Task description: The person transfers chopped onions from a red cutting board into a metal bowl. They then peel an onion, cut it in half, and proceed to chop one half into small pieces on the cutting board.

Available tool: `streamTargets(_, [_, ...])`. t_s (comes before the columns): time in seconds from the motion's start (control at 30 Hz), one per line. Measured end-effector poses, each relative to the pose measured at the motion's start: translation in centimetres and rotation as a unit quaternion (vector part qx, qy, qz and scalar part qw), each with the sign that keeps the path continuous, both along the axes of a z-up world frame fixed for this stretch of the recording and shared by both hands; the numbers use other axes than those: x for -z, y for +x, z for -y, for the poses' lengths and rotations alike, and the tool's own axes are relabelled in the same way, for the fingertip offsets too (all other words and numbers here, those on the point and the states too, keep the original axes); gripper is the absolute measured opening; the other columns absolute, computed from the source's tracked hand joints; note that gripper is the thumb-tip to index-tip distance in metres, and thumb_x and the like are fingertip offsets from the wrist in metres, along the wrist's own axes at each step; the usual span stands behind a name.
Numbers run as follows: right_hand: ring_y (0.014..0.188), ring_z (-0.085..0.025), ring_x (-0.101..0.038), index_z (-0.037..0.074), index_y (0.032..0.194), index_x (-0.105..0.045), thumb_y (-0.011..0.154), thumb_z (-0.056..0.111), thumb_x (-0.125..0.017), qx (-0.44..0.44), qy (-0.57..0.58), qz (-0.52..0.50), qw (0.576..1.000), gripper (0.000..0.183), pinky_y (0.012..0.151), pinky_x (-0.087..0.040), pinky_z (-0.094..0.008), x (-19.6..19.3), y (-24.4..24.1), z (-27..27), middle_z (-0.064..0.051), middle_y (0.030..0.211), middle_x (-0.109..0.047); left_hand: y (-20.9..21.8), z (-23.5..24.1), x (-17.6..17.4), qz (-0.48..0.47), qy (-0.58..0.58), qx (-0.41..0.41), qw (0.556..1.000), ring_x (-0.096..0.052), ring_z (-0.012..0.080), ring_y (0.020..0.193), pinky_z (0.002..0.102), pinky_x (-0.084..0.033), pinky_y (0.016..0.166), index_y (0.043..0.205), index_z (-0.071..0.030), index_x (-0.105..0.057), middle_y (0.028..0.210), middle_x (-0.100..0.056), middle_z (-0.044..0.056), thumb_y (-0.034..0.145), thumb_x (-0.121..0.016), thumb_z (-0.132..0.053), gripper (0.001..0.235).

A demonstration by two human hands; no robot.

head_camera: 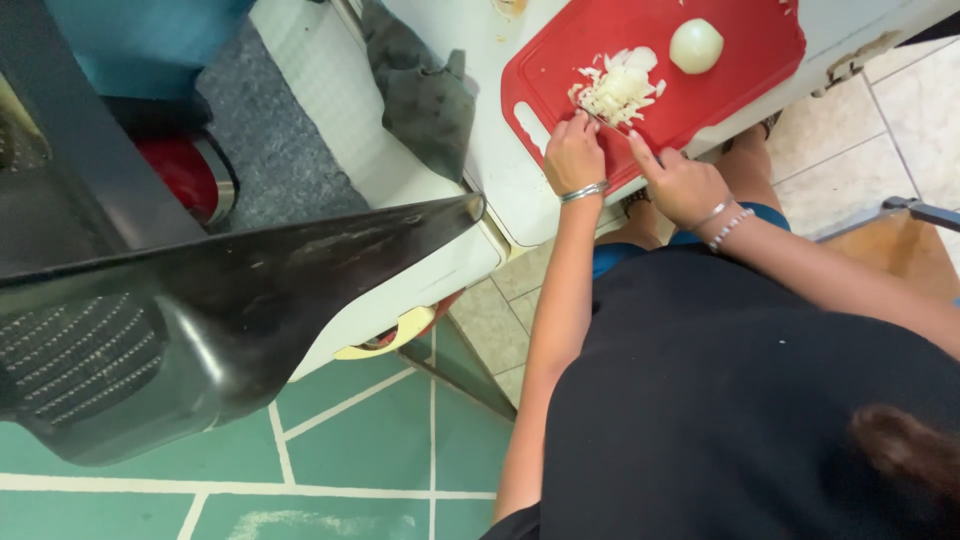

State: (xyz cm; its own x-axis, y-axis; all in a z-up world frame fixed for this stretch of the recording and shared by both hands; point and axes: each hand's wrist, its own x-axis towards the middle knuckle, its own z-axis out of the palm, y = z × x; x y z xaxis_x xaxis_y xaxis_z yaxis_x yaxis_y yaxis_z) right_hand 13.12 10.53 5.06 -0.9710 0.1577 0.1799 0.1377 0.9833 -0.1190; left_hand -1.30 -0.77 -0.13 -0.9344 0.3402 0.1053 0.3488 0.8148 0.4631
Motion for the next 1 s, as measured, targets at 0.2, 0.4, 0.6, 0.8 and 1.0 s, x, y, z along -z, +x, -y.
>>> streamTargets(0.2, [0.046,-0.022,-0.059,0.029,0.164,-0.050,0.090,0.014,-0.053,0.020,0.051,0.000,0.998,0.076,0.048,-0.056,-0.038,-1.3,1.2,-0.3,0.000,0.078,-0.046,0.6,0.3,1.4,-0.042,-0.004,-0.052,0.998,-0.071,0.0197,0.084,0.033,-0.062,0.080,0.101,-0.029,-0.073,0.088,-0.061,-0.004,0.090,-0.071,-0.033,0.012])
streamTargets(0.4, [0.042,-0.019,-0.054,0.028,0.164,-0.051,0.087,0.011,-0.054,0.021,0.081,-0.023,0.996,0.078,0.044,-0.054,-0.036,0.3,0.7,0.4,0.001,0.075,-0.042,0.7,-0.1,0.2,-0.118,-0.006,-0.007,0.993,-0.069,0.0212,0.080,0.030,-0.060,0.079,0.093,-0.023,-0.070,0.084,-0.057,-0.002,0.091,-0.070,-0.021,0.003])
streamTargets(0.6, [0.038,-0.027,-0.039,0.017,0.165,-0.044,0.092,0.003,-0.055,-0.014,-0.043,0.072,0.996,0.076,0.031,-0.037,-0.042,0.9,-0.7,0.2,-0.006,0.078,-0.046,1.2,0.2,-1.2,-0.040,-0.009,0.020,0.999,-0.064,0.0349,0.088,0.045,-0.058,0.070,0.112,-0.007,-0.071,0.095,-0.059,0.012,0.089,-0.066,0.003,0.026])
streamTargets(0.8, [0.043,-0.016,-0.054,0.030,0.163,-0.051,0.089,0.014,-0.053,0.003,0.085,-0.010,0.996,0.076,0.046,-0.053,-0.032,-0.9,1.5,0.5,0.002,0.077,-0.042,0.9,1.1,-0.2,-0.054,0.013,-0.046,0.997,-0.067,0.0215,0.089,0.034,-0.060,0.083,0.092,-0.025,-0.072,0.091,-0.059,-0.003,0.087,-0.071,-0.021,0.006])
streamTargets(1.0, [0.043,-0.016,-0.056,0.026,0.163,-0.051,0.086,0.014,-0.056,0.000,0.090,-0.043,0.995,0.078,0.046,-0.055,-0.033,0.3,-0.7,0.6,0.002,0.074,-0.044,0.4,1.1,0.3,-0.118,0.011,-0.017,0.993,-0.066,0.0226,0.088,0.034,-0.059,0.083,0.094,-0.022,-0.072,0.089,-0.059,-0.001,0.090,-0.072,-0.021,0.005])
